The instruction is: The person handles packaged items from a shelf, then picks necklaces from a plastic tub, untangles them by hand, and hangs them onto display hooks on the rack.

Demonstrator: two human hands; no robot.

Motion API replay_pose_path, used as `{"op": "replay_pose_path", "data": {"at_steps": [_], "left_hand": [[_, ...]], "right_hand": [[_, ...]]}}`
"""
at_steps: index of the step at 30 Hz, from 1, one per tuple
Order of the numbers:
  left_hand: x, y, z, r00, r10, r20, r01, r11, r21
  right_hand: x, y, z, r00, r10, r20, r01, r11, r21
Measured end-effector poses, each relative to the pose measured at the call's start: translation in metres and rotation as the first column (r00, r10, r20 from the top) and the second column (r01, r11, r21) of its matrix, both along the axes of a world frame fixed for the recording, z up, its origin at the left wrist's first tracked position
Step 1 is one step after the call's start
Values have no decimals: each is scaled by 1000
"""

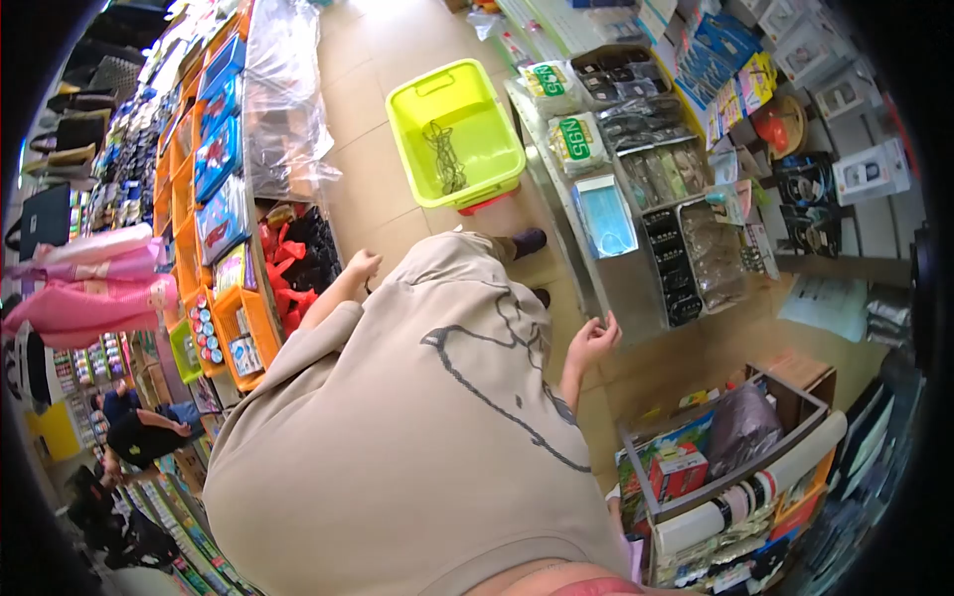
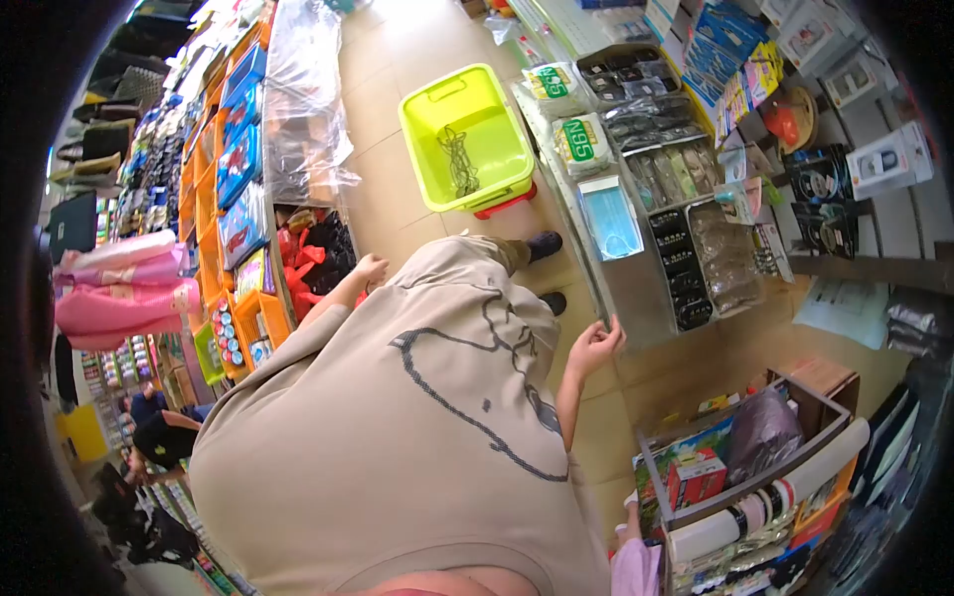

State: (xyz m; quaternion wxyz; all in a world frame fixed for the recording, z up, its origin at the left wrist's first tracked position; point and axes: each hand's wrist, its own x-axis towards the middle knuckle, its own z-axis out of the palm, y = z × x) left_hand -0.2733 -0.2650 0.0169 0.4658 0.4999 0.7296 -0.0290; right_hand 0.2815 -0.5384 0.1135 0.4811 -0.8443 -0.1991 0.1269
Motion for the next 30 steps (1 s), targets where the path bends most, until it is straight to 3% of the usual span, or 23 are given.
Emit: {"op": "replay_pose_path", "data": {"at_steps": [2,5,6,9,10,13,17,18,20,22,25,29,30], "left_hand": [[-45,-39,19,994,95,-56,-99,993,-68],[-17,-79,87,921,381,-81,-388,916,-102],[-24,-86,79,900,430,-77,-436,894,-105],[-75,-93,4,764,623,165,-561,769,-306],[-50,-96,29,847,521,103,-495,845,-203],[-24,-76,30,906,419,-56,-421,879,-225],[-14,-33,-1,902,429,50,-406,882,-238],[-10,-20,-2,922,386,8,-373,897,-236],[9,5,10,911,412,23,-396,889,-229],[29,34,31,908,418,27,-399,883,-248],[36,76,24,901,400,170,-366,909,-197],[54,131,24,882,342,325,-324,940,-108],[59,145,25,882,303,362,-296,952,-74]], "right_hand": [[1,19,6,998,67,8,-67,996,-52],[-1,38,-7,962,184,200,-120,949,-292],[5,36,-28,953,268,144,-185,886,-425],[6,45,-25,963,268,-25,-250,854,-457],[8,47,-23,957,281,-66,-274,815,-511],[13,47,-38,949,307,-75,-297,786,-542],[13,60,-22,950,266,-165,-307,688,-658],[14,67,-13,951,228,-209,-308,651,-694],[14,78,-5,949,189,-254,-316,606,-730],[23,77,-33,942,197,-271,-334,589,-736],[22,81,-53,952,204,-227,-303,537,-787],[12,96,-48,901,6,-434,-308,714,-629],[10,101,-43,901,5,-434,-331,655,-679]]}}
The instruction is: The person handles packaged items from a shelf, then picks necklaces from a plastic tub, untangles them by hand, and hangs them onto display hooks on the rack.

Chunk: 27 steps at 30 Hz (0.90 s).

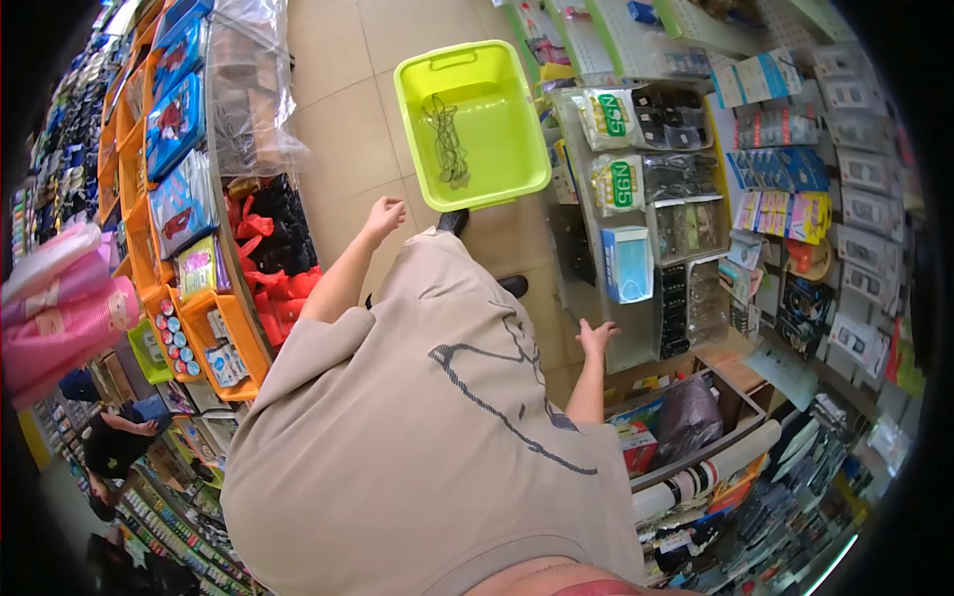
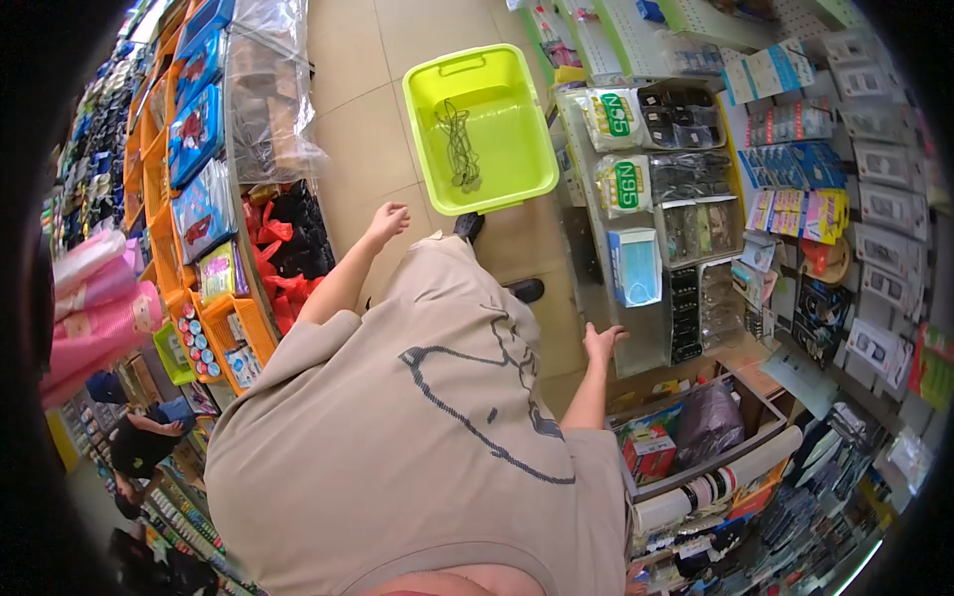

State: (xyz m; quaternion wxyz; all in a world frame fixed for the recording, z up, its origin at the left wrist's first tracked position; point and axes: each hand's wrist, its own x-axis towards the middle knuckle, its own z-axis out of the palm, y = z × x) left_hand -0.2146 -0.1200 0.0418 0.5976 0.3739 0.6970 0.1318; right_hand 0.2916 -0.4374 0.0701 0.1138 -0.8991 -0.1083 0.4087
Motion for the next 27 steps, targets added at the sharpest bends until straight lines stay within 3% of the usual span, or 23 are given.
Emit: {"op": "replay_pose_path", "data": {"at_steps": [3,10,11,13,16,21,22,24,25,27], "left_hand": [[21,42,7,995,-98,4,97,992,83],[87,122,-54,950,-307,-52,312,938,154],[96,131,-85,967,-254,0,250,955,161],[117,158,-114,983,-184,18,180,976,123],[136,196,-180,998,-58,-6,58,986,154],[136,269,-303,982,102,-157,-84,990,114],[133,287,-319,973,61,-224,-54,998,37],[131,310,-350,961,201,-192,-183,977,108],[134,324,-340,944,247,-217,-221,965,139],[138,353,-340,881,261,-394,-218,964,151]], "right_hand": [[21,-55,-91,932,256,258,-250,966,-57],[23,4,-11,998,3,-66,-10,993,-118],[20,14,-5,995,-72,-63,66,993,-94],[22,13,-14,1000,7,-31,-11,988,-157],[8,23,-12,999,-36,33,41,990,-135],[9,2,-25,995,-33,97,41,995,-88],[8,7,-24,994,-56,96,61,997,-54],[4,13,-23,988,-124,94,126,992,-21],[1,15,-20,981,-169,93,172,985,-23],[-1,17,-21,968,-228,105,231,973,-11]]}}
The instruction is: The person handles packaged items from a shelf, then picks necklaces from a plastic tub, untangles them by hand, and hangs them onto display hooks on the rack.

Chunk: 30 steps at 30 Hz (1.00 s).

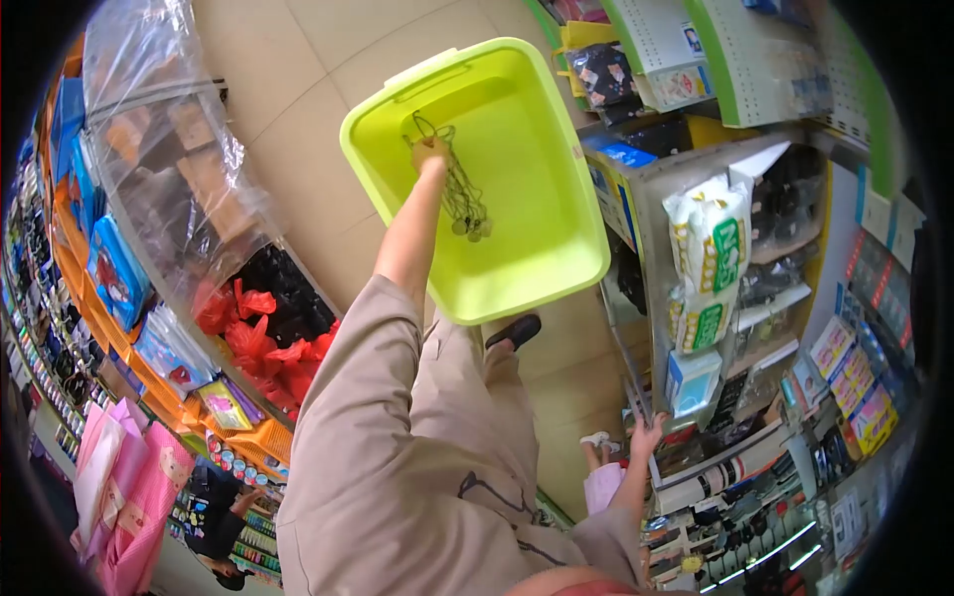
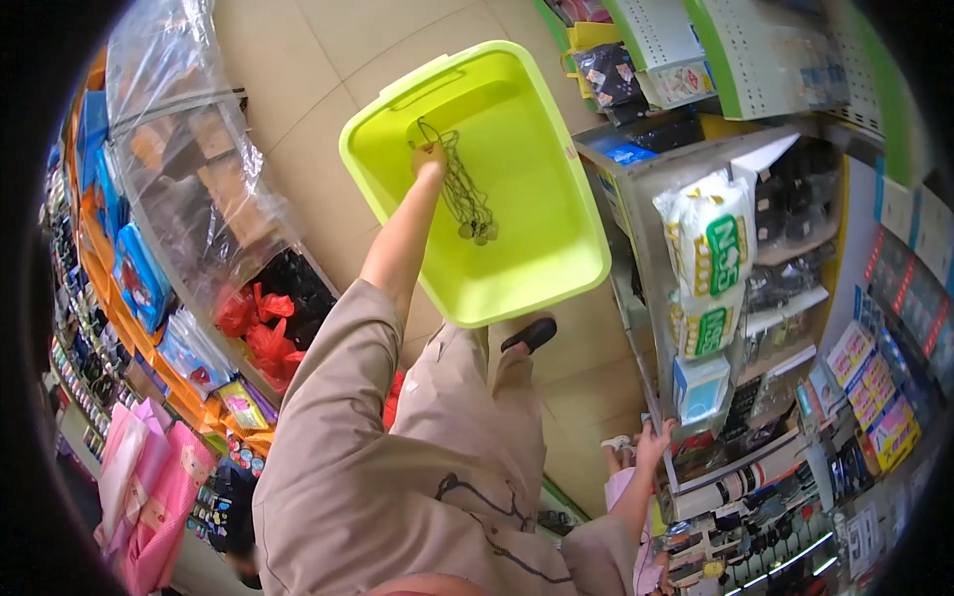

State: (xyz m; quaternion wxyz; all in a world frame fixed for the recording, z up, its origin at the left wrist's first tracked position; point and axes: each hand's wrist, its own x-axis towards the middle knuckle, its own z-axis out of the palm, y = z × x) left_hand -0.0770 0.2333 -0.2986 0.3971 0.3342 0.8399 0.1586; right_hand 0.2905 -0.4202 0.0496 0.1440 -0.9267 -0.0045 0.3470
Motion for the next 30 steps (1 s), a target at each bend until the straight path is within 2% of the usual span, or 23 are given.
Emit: {"op": "replay_pose_path", "data": {"at_steps": [1,3,5,7,9,11,14,17,20,23,25,26,27,28,29,30], "left_hand": [[0,8,-9,996,10,-92,-11,1000,-15],[-8,20,-39,989,53,-142,-41,996,82],[-10,29,-58,968,91,-233,-58,988,143],[-9,43,-60,970,116,-214,-98,991,93],[-9,49,-63,966,128,-226,-116,991,65],[-9,55,-66,956,126,-265,-112,991,67],[-3,58,-53,962,140,-236,-132,990,50],[3,58,-77,932,196,-305,-172,980,105],[3,55,-89,949,185,-257,-152,978,144],[18,38,-65,966,251,-68,-210,908,363],[26,22,-50,921,321,219,-386,824,414],[28,18,-40,871,335,361,-472,775,420],[28,13,-25,759,429,489,-597,759,261],[27,5,-9,622,521,585,-684,725,82],[24,-2,7,466,605,646,-731,674,-105],[21,-14,24,412,614,673,-714,677,-180]], "right_hand": [[-3,2,2,1000,-18,16,18,1000,8],[-10,-6,-5,994,-43,100,36,997,74],[-14,4,3,995,-55,82,57,998,-26],[-16,5,-1,994,-14,105,22,997,-75],[-7,-39,-16,983,84,165,-71,994,-83],[-9,-35,-17,986,25,163,-17,999,-51],[-9,-29,-17,991,-57,125,58,998,-7],[-10,-30,-15,991,-70,118,73,997,-26],[-7,-39,-20,988,-52,145,57,998,-35],[-1,-61,-31,981,55,185,-32,991,-126],[-1,-64,-27,985,23,169,3,988,-153],[-10,-37,-18,989,-59,137,77,989,-130],[-17,-9,-12,985,-141,101,152,982,-111],[-18,-2,-16,982,-114,153,128,988,-85],[-20,2,-21,975,-92,202,106,993,-58],[-26,0,-18,965,-74,253,86,996,-37]]}}
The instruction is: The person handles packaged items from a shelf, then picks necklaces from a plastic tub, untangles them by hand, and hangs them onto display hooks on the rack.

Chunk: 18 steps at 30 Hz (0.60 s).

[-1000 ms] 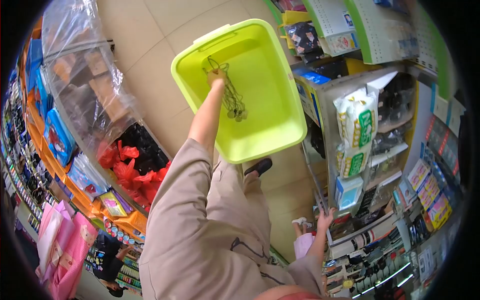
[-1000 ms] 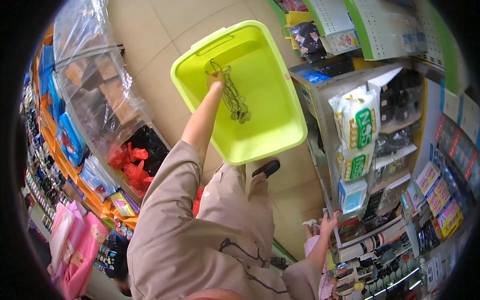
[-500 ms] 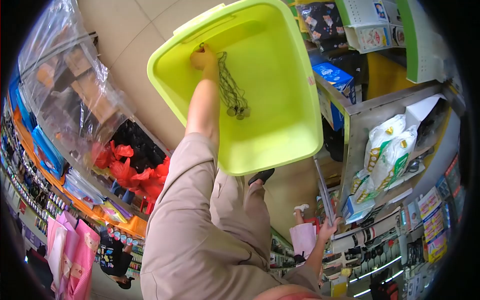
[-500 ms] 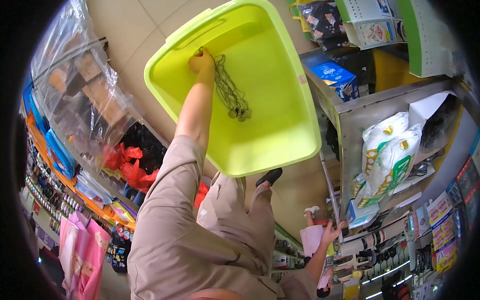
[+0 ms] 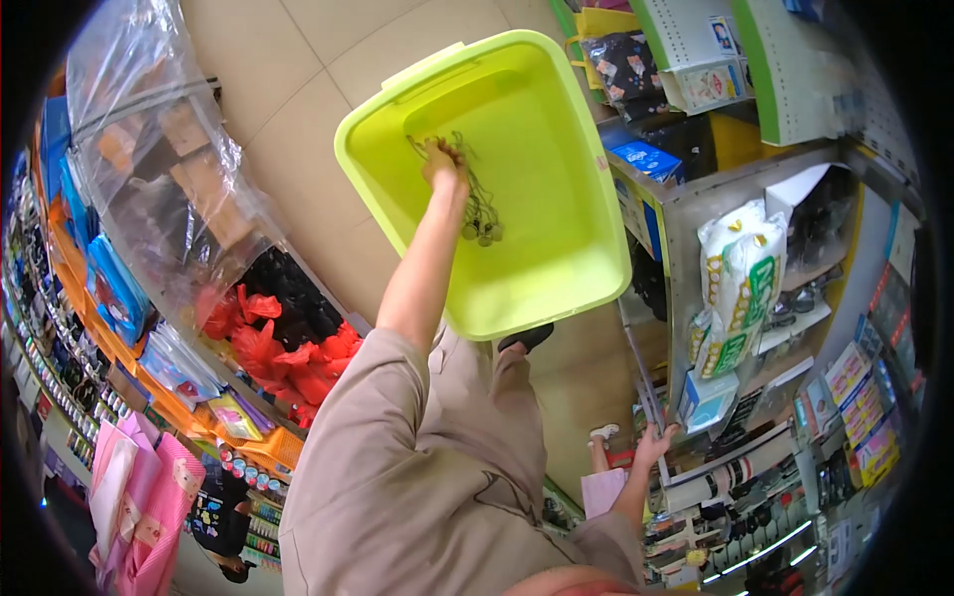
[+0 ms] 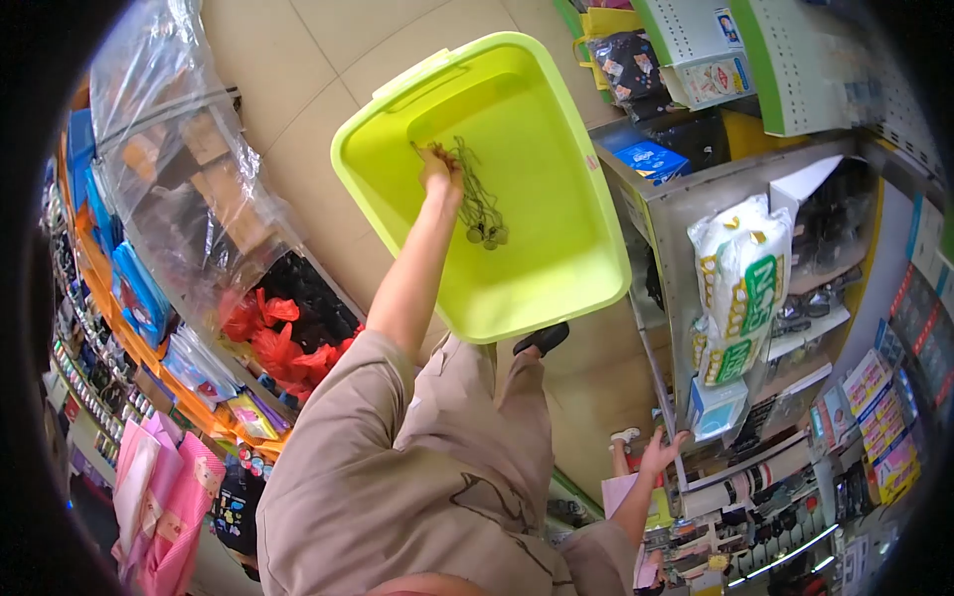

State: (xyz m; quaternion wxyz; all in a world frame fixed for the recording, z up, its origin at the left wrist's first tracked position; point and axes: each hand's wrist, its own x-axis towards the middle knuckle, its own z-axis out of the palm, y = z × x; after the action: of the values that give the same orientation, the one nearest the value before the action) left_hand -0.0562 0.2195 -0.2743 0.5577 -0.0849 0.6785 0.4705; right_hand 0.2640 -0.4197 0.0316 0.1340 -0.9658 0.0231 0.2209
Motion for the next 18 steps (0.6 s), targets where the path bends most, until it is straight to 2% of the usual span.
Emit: {"op": "replay_pose_path", "data": {"at_steps": [1,2,3,6,11,14,15,18], "left_hand": [[-2,-10,14,996,-6,90,7,1000,-12],[-4,-20,28,984,-13,177,18,999,-27],[-7,-31,41,984,-88,156,95,995,-37],[-13,-61,84,953,-288,93,295,952,-76],[-16,-108,158,842,-540,7,536,834,-127],[-20,-137,191,779,-626,-37,624,780,-54],[-23,-143,203,737,-670,-87,674,738,30],[-22,-158,242,720,-662,-209,693,704,157]], "right_hand": [[2,-4,-1,999,-37,-40,37,999,-7],[11,-18,-9,998,63,10,-63,998,-14],[22,-53,-25,986,158,60,-156,987,-30],[9,-15,-7,990,142,3,-141,988,-62],[12,-36,-12,935,351,54,-337,924,-180],[20,-35,-17,935,353,42,-347,931,-118],[24,-45,-20,933,358,41,-353,931,-94],[28,-59,-28,925,379,9,-375,919,-124]]}}
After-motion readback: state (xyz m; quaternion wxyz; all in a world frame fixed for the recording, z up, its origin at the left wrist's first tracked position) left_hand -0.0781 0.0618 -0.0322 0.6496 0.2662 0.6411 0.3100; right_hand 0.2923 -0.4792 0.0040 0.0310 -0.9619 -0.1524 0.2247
